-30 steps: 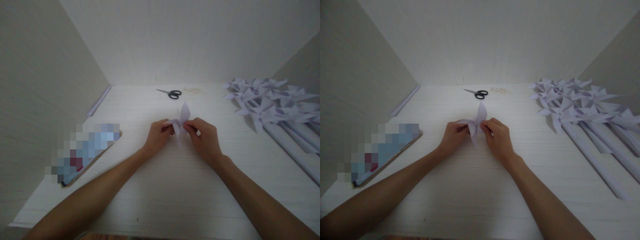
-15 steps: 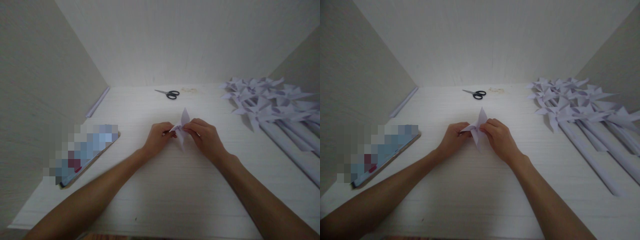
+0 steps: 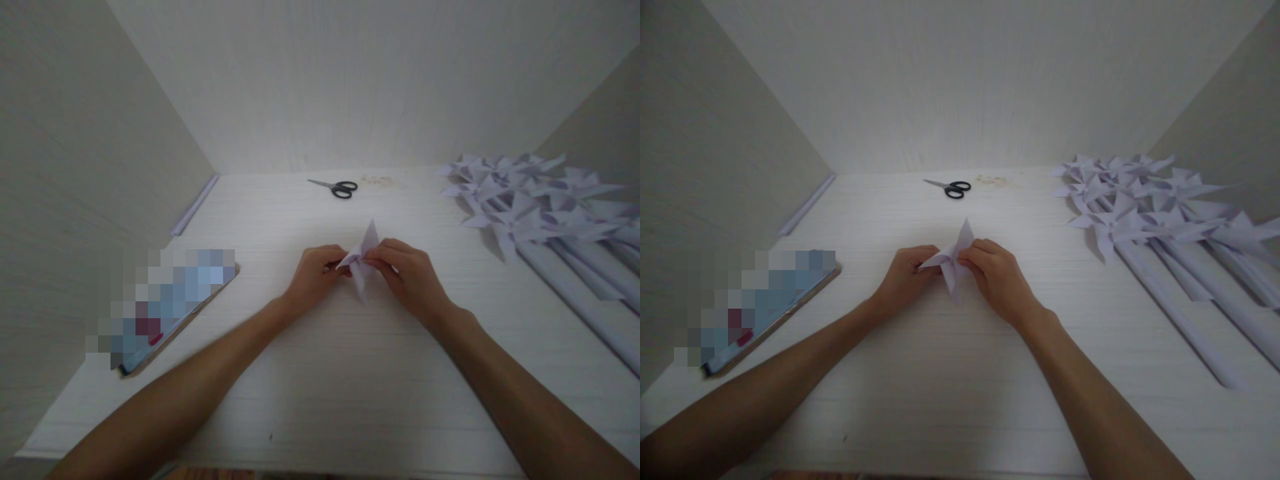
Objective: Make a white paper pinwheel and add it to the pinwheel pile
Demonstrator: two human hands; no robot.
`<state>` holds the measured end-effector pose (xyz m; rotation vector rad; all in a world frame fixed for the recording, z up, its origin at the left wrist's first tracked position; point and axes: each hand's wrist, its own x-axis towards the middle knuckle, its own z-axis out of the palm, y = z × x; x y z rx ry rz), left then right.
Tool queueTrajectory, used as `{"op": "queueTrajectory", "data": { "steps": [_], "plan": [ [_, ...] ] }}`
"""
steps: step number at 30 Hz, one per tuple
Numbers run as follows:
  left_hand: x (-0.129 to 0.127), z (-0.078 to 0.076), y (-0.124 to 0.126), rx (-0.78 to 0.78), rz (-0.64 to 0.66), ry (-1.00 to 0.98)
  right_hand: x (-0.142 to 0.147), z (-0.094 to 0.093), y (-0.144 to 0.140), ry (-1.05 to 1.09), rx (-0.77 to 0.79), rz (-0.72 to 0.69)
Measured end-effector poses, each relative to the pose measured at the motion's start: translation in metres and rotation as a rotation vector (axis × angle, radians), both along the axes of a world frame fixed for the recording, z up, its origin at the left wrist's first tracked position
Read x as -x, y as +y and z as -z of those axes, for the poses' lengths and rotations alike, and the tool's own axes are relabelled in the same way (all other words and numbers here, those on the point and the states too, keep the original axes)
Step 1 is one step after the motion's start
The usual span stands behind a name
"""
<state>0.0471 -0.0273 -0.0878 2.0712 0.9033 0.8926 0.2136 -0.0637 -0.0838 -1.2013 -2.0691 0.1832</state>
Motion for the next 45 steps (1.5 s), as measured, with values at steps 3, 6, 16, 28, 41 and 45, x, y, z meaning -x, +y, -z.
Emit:
{"op": "queueTrajectory", "data": {
  "steps": [3,6,16,28,41,45],
  "plan": [
    [0.000,0.000,0.000,-0.004,0.003,-0.008,0.001,0.000,0.001,0.011,0.010,0.008],
    [0.000,0.000,0.000,-0.007,-0.007,-0.004,0.001,0.001,0.001,0.032,0.015,0.020],
    [-0.003,-0.002,-0.001,0.223,-0.003,-0.169,0.004,-0.004,0.001,0.128,0.097,0.079],
    [-0.003,-0.003,-0.003,0.113,0.025,-0.118,0.006,-0.006,0.001,0.231,0.292,0.049],
    [0.000,-0.010,-0.004,0.160,0.107,-0.082,0.010,-0.009,-0.002,0.171,0.257,0.078],
    [0.001,-0.007,-0.002,0.173,0.138,-0.121,0.014,-0.007,-0.001,0.203,0.267,0.089]
  ]
}}
